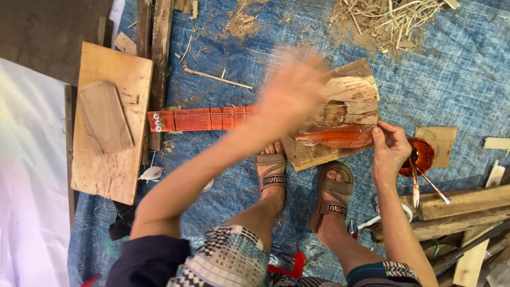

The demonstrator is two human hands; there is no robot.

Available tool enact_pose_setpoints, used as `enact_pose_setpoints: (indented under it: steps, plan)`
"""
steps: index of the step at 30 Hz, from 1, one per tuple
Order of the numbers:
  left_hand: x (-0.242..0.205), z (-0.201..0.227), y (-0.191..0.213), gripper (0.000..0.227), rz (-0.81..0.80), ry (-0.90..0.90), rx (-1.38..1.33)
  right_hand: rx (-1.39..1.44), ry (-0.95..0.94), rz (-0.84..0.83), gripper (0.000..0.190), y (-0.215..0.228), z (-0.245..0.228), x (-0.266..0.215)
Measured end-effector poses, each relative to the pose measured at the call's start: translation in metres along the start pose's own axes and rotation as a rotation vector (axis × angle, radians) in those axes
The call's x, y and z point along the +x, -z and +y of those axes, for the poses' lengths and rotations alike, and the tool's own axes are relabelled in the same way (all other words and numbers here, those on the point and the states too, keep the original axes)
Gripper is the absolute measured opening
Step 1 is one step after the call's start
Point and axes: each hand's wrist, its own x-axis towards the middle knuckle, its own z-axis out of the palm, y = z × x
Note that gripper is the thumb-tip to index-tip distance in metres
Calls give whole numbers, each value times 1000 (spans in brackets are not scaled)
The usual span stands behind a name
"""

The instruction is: A person is finishing a handmade wooden stringed instrument by applying tape to the edges, painting the body with a reddish stain, and then assembling the neck and tuning components.

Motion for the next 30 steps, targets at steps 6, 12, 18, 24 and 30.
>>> enact_pose_setpoints:
  steps: [6,12,18,24,30]
  plan:
    - [-31,74,-180,17,-384,12,-3,-93,81,111,16,3,25,3]
    - [-11,52,-154,16,-397,159,-278,67,-70,126,20,0,8,-6]
    - [14,38,-168,14,-543,309,-771,-29,44,57,28,2,2,-1]
    - [32,48,-184,18,-397,344,-698,-364,259,82,9,10,10,22]
    - [35,22,-212,20,-455,413,-512,-485,346,-15,12,12,9,37]
